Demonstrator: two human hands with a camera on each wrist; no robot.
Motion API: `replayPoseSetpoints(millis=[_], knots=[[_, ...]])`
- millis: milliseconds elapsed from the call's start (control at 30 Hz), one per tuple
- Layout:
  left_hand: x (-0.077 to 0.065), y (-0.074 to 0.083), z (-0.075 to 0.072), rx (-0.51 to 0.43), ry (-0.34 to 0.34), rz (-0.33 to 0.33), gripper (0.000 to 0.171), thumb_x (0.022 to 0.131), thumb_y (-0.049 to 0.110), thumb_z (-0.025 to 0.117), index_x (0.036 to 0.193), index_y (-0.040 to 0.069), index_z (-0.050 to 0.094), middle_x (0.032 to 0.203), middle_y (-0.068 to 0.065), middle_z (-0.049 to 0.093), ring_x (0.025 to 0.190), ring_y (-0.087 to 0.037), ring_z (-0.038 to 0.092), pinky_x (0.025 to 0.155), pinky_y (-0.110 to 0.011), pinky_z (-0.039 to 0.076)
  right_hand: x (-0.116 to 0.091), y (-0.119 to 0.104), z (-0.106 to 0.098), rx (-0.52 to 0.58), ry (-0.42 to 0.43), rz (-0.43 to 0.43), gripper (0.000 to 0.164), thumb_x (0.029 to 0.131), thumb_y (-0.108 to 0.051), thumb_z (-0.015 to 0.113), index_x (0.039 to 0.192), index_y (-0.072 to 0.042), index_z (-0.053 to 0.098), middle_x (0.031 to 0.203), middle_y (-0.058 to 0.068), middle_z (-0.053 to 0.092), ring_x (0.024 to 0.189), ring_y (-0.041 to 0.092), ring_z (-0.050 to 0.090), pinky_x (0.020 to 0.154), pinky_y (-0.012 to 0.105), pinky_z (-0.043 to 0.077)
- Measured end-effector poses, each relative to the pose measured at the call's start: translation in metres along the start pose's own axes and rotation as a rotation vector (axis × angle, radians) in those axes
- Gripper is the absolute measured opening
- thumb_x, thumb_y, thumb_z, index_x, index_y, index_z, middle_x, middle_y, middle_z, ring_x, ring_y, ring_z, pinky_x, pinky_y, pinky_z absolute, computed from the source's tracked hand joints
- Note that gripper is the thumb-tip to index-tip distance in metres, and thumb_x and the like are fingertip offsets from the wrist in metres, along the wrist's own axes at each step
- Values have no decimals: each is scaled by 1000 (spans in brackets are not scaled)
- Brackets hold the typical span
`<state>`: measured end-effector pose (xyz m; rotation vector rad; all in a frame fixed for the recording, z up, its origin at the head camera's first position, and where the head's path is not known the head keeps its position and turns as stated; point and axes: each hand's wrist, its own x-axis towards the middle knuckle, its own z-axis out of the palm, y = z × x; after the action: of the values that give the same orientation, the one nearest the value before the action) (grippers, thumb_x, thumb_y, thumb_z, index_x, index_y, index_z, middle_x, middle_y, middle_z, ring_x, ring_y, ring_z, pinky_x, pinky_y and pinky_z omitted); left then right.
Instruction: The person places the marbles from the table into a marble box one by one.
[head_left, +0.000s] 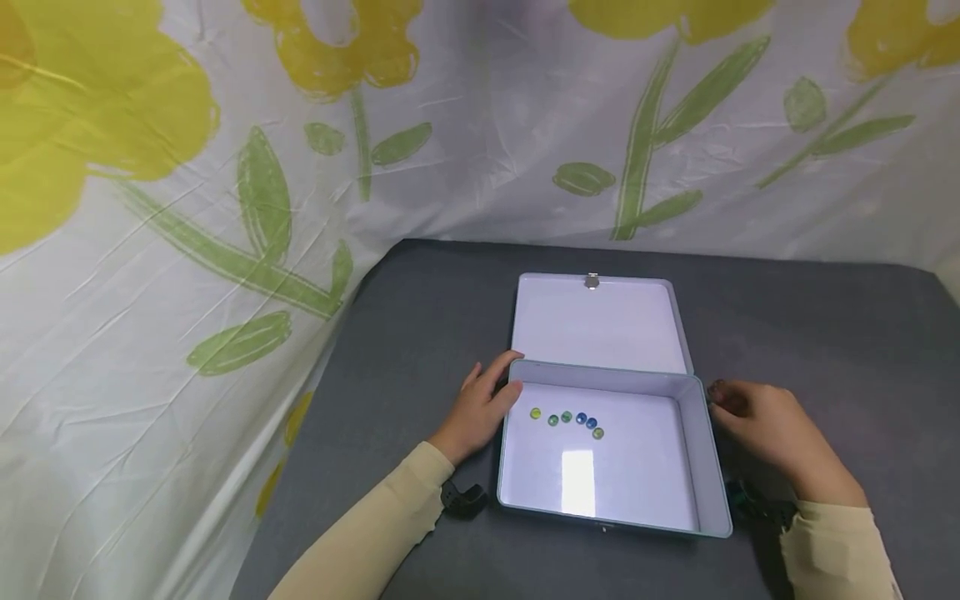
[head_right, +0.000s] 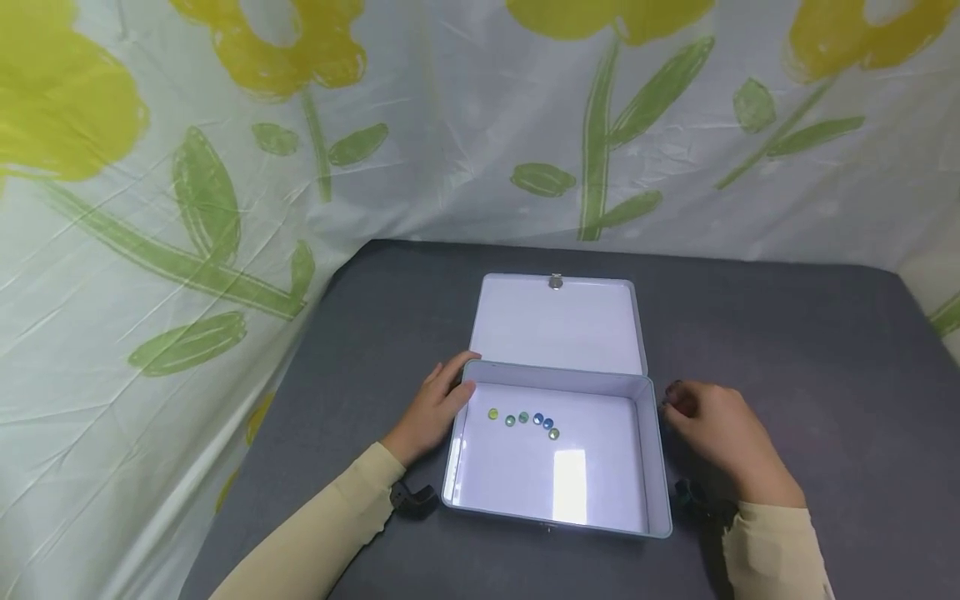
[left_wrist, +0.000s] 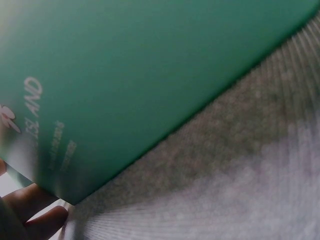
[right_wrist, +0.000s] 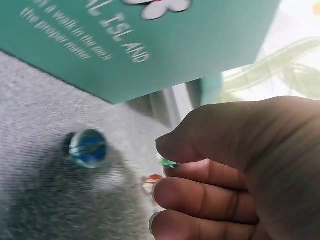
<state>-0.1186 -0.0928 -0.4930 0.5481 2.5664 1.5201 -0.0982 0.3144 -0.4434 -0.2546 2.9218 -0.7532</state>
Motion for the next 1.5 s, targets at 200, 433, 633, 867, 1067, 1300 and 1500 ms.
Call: replayPoseSetpoints(millis=[200,433,633,867,1067,1300,1500], knots=[[-1,-1,2,1,-9,3,49,110,34,43,156,18,47,145,-4,65,149,-22,46,130,-55,4,-8,-8,-14,-19,5,61,27,98,-19,71,107,6,74,88,11,76,76,24,69,64,43,55],[0,-1,2,-5,6,16,49,109,34,43,156,18,47,146,-5,64,149,-25,47,130,-57,4,-11,-15,-31,-12,-11,85,28,101,-23,68,107,4,73,91,11,75,78,21,68,64,39,54],[-1,0,1,3,-2,6,50,109,36,42,157,18,46,149,-5,62,149,-24,46,130,-55,4,-9,-21,-38,-6,29,47,28,102,-25,68,106,2,73,90,8,75,77,18,66,62,34,52],[-1,0,-1,-11,-3,5,50,109,35,42,156,18,46,148,-5,63,150,-25,45,130,-57,3,-2,-42,-41,2,39,-1,29,103,-27,69,109,0,75,91,5,75,77,16,66,62,32,52],[-1,1,-1,-7,-12,-3,49,110,36,43,156,20,46,146,-2,64,150,-20,45,130,-54,3,7,-60,-40,15,1,-18,28,103,-26,69,111,0,74,93,5,75,80,16,66,65,33,53],[0,0,-1,0,-10,-4,49,110,37,42,156,20,46,146,-2,64,149,-20,46,130,-54,3,15,-80,-40,28,29,-70,22,101,-23,71,106,-2,76,89,2,73,76,15,64,63,29,52],[0,-1,0,-3,-14,-12,50,109,38,42,156,21,46,147,-1,64,150,-19,44,130,-53,3,22,-99,-29,26,11,-114,15,98,-17,73,101,-2,75,83,0,70,73,14,60,62,30,51]])
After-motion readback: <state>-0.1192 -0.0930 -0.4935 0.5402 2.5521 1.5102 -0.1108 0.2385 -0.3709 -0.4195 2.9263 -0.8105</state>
